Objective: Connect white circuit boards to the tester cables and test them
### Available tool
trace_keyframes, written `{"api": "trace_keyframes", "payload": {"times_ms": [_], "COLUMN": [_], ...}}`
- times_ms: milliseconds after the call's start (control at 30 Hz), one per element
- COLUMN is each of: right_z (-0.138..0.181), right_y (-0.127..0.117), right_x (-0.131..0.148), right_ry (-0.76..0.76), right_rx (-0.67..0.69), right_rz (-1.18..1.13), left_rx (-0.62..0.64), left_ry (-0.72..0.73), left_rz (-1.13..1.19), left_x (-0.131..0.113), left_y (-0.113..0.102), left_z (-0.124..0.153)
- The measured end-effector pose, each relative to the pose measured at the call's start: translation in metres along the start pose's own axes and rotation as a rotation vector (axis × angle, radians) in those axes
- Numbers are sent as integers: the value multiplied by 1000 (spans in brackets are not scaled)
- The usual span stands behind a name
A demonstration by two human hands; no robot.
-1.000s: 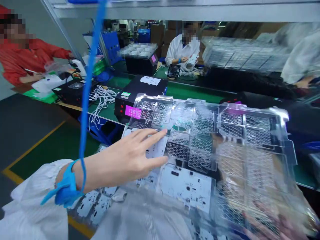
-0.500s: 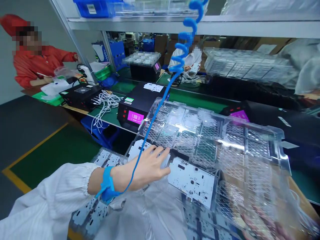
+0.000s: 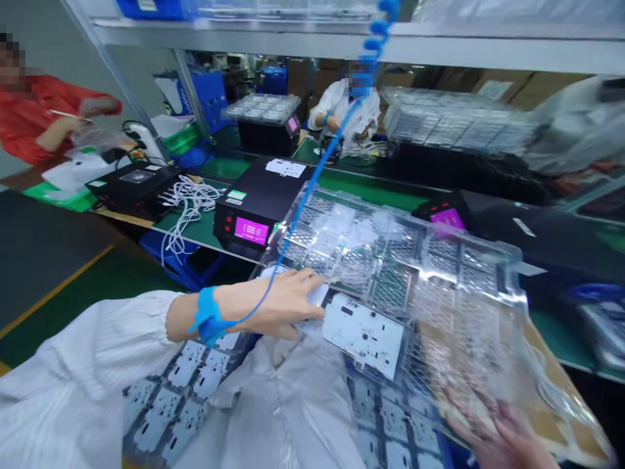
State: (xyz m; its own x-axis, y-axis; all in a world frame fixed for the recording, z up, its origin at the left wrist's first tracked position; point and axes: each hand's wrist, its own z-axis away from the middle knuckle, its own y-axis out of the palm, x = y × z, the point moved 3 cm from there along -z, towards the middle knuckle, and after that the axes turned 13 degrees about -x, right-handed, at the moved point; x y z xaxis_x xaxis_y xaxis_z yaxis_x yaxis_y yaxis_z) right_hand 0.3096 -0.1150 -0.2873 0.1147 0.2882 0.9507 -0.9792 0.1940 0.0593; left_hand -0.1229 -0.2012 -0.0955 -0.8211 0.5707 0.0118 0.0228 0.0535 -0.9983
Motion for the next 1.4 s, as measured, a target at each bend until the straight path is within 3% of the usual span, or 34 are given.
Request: {"api": "trace_keyframes", "payload": {"times_ms": [100, 267, 400, 500, 667, 733, 867, 1000, 1100, 1300, 1400], "right_z": [26, 41, 45, 46, 46, 45, 41, 42, 46, 52, 58], "right_y": [23, 38, 43, 47, 48, 46, 41, 39, 42, 44, 44], "right_x": [18, 33, 37, 39, 40, 39, 35, 35, 38, 43, 42], "right_ry": [109, 100, 90, 96, 87, 88, 111, 108, 119, 64, 36], "right_rx": [-63, -96, -70, -74, -71, -81, -87, -57, -37, -36, -4], "right_rz": [-114, -196, -228, -232, -196, -174, -151, -127, -136, -141, -158], "left_rx": [46, 117, -50, -133, -71, -100, -287, -341, -283, 97, 82], "left_ry": [-30, -149, -176, -42, 96, 82, 12, 101, 186, 229, 225], "left_rz": [40, 85, 70, -55, -252, -307, -422, -320, -156, 12, 59], "left_x": [6, 10, -12, -50, -101, -109, -113, -108, -98, -80, -72], "left_y": [-11, -36, -50, -37, 1, 14, 30, 27, 8, -28, -42], "left_z": [-7, -17, -40, -70, -111, -118, -121, -116, -114, -117, -116]}}
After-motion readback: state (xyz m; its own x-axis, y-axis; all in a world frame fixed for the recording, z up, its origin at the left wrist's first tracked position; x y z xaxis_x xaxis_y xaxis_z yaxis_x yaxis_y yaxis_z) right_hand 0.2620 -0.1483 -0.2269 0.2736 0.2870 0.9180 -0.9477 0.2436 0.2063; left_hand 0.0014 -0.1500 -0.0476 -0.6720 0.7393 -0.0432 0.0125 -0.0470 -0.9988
